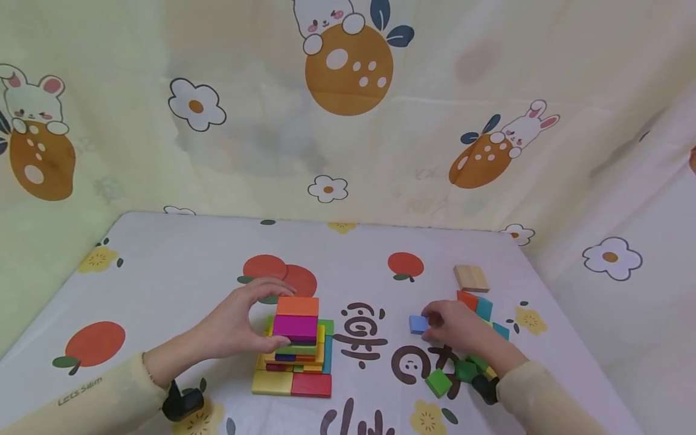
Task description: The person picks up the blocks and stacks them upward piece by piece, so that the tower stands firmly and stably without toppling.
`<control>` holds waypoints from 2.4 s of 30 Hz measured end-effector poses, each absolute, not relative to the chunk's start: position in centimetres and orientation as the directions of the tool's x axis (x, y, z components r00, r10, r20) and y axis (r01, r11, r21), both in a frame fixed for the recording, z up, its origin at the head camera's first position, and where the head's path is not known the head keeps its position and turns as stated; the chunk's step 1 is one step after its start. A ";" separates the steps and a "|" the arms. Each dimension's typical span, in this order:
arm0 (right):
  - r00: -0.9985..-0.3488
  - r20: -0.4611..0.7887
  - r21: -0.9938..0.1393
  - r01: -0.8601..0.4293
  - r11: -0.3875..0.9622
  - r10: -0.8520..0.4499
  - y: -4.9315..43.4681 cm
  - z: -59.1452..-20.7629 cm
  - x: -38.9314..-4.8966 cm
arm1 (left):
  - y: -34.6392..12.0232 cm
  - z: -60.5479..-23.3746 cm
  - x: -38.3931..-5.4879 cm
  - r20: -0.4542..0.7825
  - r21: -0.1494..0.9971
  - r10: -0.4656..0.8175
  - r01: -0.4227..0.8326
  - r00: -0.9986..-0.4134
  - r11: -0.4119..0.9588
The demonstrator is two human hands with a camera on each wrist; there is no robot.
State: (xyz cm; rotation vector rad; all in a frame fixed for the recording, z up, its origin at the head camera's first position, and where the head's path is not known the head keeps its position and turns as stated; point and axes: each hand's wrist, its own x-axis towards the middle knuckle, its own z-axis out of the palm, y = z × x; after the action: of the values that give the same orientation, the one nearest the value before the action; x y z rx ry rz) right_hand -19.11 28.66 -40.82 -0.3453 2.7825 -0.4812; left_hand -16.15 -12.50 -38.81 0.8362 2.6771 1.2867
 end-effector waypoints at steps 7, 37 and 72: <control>-0.927 -0.185 -0.361 -0.245 0.900 -0.326 28.2 -40.8 -19.3 | -12.7 -39.0 -16.1 0.170 0.748 0.495 0.439 -0.852 0.498; -0.733 0.092 -0.422 -0.642 0.641 -0.674 11.3 -32.6 -18.0 | -12.8 -38.7 -16.3 0.112 0.772 0.497 0.390 -0.861 0.502; -0.771 0.137 -0.396 -0.618 0.679 -0.621 14.1 -32.2 -18.1 | -12.7 -38.9 -16.5 0.076 0.761 0.486 0.366 -0.871 0.536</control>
State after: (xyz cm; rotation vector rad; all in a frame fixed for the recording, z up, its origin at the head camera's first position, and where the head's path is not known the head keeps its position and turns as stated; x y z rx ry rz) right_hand -18.09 14.05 -32.17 -1.0593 2.8712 -0.6723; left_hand -16.53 -12.68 -38.90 0.7328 2.6240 1.2485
